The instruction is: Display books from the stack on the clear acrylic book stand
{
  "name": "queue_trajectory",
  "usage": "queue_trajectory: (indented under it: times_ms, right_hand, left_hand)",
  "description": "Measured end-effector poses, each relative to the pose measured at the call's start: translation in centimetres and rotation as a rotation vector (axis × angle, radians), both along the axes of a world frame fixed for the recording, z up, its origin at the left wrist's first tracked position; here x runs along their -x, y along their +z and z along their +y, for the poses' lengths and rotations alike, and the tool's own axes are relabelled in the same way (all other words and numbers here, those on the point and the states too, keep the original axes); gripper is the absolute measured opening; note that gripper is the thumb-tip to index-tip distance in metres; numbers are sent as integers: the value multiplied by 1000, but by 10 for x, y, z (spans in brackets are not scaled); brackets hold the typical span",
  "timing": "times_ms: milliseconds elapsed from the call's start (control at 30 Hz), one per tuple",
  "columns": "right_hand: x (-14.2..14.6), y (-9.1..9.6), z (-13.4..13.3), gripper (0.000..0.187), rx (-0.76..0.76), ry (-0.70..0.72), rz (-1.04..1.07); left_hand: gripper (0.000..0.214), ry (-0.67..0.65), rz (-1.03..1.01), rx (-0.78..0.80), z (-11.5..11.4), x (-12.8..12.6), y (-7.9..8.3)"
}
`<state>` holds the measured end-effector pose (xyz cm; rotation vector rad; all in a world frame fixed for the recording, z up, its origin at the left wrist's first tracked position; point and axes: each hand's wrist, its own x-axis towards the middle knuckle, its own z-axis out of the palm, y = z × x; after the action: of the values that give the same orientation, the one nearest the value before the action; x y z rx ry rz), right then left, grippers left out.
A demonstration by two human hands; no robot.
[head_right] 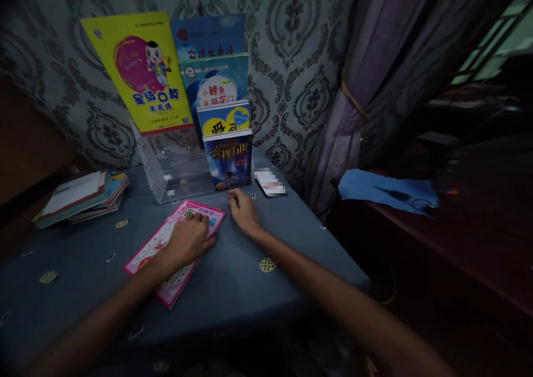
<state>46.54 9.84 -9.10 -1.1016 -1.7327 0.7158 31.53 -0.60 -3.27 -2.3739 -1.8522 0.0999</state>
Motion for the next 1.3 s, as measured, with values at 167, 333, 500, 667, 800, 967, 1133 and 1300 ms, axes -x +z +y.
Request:
queue_trajectory:
  times_ms: [167, 333, 500, 667, 800, 967, 1133, 1300]
  right_hand:
    - [-1, -10, -1, 34, 4, 52, 32]
    - [-4, -7, -10, 32, -30, 99, 28]
    - [-5, -1, -15, 32, -46, 91, -7]
    - [-6, 4, -24, 34, -71, 126, -47]
    - [-6, 6, -30, 36, -108, 146, -87]
    - [-5, 8, -33, 37, -126, 198, -208]
    - [-4, 8, -35, 36, -139, 239, -365]
    - [-4, 5, -35, 43, -154, 270, -354]
  left_hand:
    - [31, 14, 14, 37, 6, -2, 5]
    - [35, 58, 0, 78, 8, 0, 15]
    - [38, 52, -11, 54, 8, 1, 14]
    - [37, 45, -37, 52, 8, 1, 10]
    - [35, 30, -32, 47, 7, 0, 5]
    - [36, 19, -23, 7, 4, -2, -3]
    - [37, -49, -3, 40, 1, 10, 0]
    - [34, -231, -111, 89, -8, 43, 2]
